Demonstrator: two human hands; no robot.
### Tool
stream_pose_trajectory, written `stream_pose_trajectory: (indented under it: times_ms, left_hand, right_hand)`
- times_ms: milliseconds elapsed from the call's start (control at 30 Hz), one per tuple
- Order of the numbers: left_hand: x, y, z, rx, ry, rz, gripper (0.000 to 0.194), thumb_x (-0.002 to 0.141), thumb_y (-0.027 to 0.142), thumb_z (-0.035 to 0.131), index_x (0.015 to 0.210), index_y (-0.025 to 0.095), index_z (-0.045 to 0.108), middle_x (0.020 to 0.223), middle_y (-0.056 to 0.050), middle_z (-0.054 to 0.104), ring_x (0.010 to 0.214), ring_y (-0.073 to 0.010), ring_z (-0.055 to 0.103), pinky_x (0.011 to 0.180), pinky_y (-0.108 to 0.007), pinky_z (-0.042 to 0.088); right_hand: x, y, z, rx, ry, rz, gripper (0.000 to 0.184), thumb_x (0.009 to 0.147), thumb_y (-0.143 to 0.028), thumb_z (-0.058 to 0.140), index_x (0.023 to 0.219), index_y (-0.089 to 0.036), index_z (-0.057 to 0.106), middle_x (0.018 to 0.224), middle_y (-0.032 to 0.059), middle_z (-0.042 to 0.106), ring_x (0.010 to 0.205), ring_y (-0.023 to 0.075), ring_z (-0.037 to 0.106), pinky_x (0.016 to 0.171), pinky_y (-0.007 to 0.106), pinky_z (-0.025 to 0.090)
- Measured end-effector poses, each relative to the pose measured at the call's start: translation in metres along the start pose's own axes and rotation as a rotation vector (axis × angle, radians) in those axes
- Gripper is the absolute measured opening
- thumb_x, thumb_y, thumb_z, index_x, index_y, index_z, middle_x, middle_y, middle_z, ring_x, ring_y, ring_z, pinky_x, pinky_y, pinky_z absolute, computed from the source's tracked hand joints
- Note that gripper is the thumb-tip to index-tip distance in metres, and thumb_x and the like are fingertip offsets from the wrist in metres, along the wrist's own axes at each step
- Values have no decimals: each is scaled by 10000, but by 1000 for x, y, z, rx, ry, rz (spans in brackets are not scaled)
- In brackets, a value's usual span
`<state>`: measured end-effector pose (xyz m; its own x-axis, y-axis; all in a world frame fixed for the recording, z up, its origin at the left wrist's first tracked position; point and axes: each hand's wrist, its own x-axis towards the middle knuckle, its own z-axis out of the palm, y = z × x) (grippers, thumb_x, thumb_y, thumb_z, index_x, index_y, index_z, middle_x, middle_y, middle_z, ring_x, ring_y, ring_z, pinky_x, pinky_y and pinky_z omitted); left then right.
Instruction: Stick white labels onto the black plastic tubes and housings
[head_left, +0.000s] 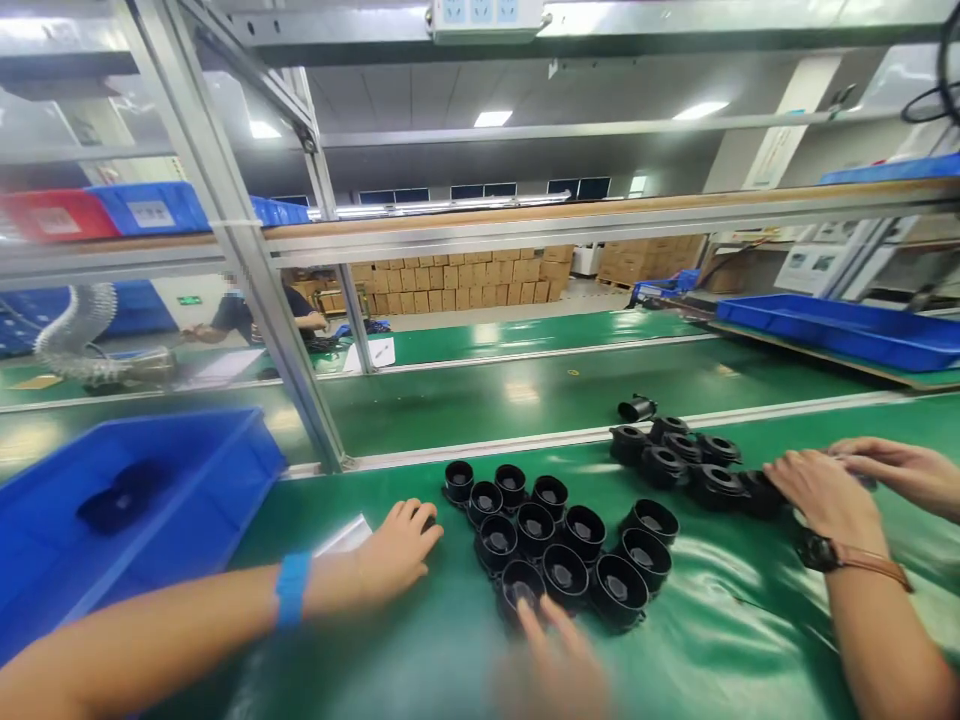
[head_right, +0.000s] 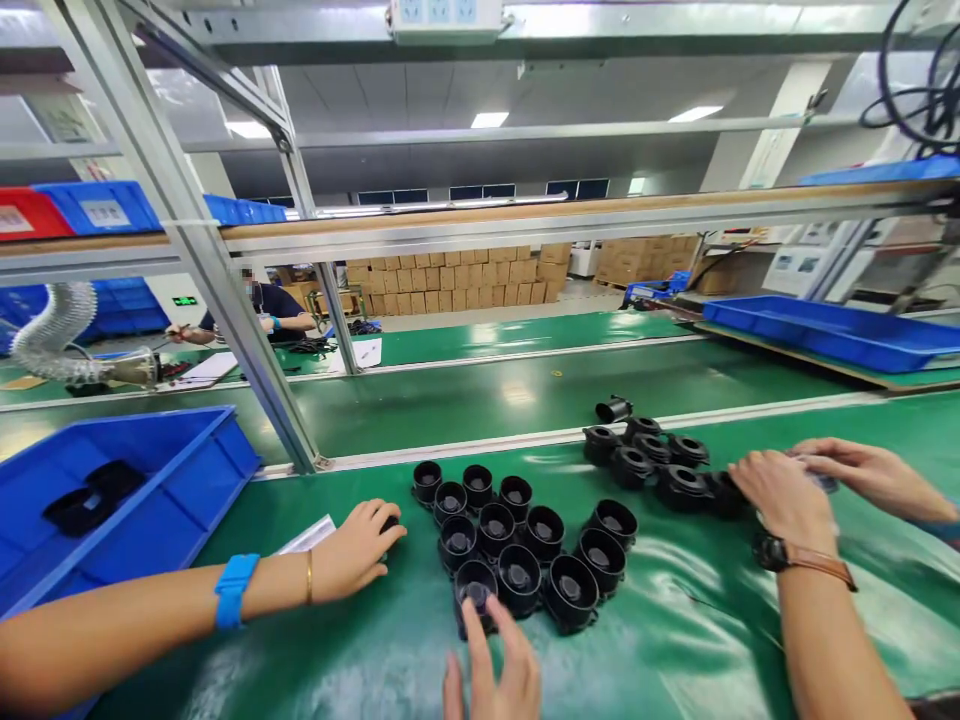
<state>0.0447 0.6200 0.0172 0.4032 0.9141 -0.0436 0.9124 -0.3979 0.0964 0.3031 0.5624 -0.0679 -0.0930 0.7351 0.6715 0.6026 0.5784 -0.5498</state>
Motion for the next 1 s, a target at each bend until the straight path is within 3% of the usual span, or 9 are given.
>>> stream_pose_trajectory:
  times_ms: [67,133,300,400,567,733,867,933,1000]
  left_hand:
    - [2,-7,6,-6,26,-17,485,787,153,653,1244,219,503,1325,-152,453,1211,-345,449,1015,-530,405]
    - [-1,-12,4,-36,33,-21,534,783,135,629,1283,219,460,1313,-146,450,1190,-309,471,1003,-480,435]
    - [-24,-14,-1,-136,23,55,557,729,59,588,1232,269,475,1269,-76,498,1173,-240,506,1035,-392,441]
    - [-35,-12,3,-215,48,28,587,717,47,567,1256,257,467,1363,-105,411,1232,-267,475,1060,-427,426]
    - [-44,-10,12,-310,48,0,616,705,89,611,1282,243,459,1388,-133,351,1275,-314,436,1054,-463,430]
    - [-44,-17,14,-318,84,75,671,696,91,622,1315,281,448,1347,-107,420,1246,-305,450,1054,-467,417]
    - [-44,-25,6,-436,60,110,949,611,235,781,1434,277,311,1375,-111,391,1270,-325,419,1085,-483,389]
    - [-48,-27,1,-480,108,40,938,607,307,797,1415,253,324,1367,-116,367,1274,-325,409,1091,-487,385]
    - [-54,-25,-4,-495,197,-61,702,734,316,690,1355,232,371,1310,-108,384,1237,-286,439,1087,-477,391]
  right_hand:
    - [13,16,-4,28,18,15,215,979,-375,571,1053,-237,717,1236,145,592,1052,332,623,827,463,579]
    - [20,25,-10,170,19,90,275,982,-427,538,973,-225,723,1272,134,578,1067,319,624,836,432,583]
    - [15,20,-29,872,3,502,358,922,-535,584,1047,-223,705,1118,128,674,1023,320,661,765,411,604]
    - [11,11,-35,967,-48,566,425,897,-574,575,1120,-235,704,1050,135,700,895,338,697,666,448,606]
    - [9,4,-35,1070,-156,644,415,865,-572,577,1111,-268,716,1147,152,676,837,325,691,548,432,589]
    - [10,6,-29,959,-183,554,351,906,-536,567,1114,-287,703,1103,134,686,807,290,689,571,405,594]
    - [15,8,-7,832,-211,444,315,919,-512,601,1019,-239,724,1214,132,626,962,309,660,746,414,596]
    - [17,9,11,632,-235,261,282,927,-481,607,949,-228,731,1295,128,564,1024,303,635,819,404,580]
    - [20,9,30,361,-239,-49,301,974,-446,526,898,-231,722,1308,130,532,987,274,645,775,371,594]
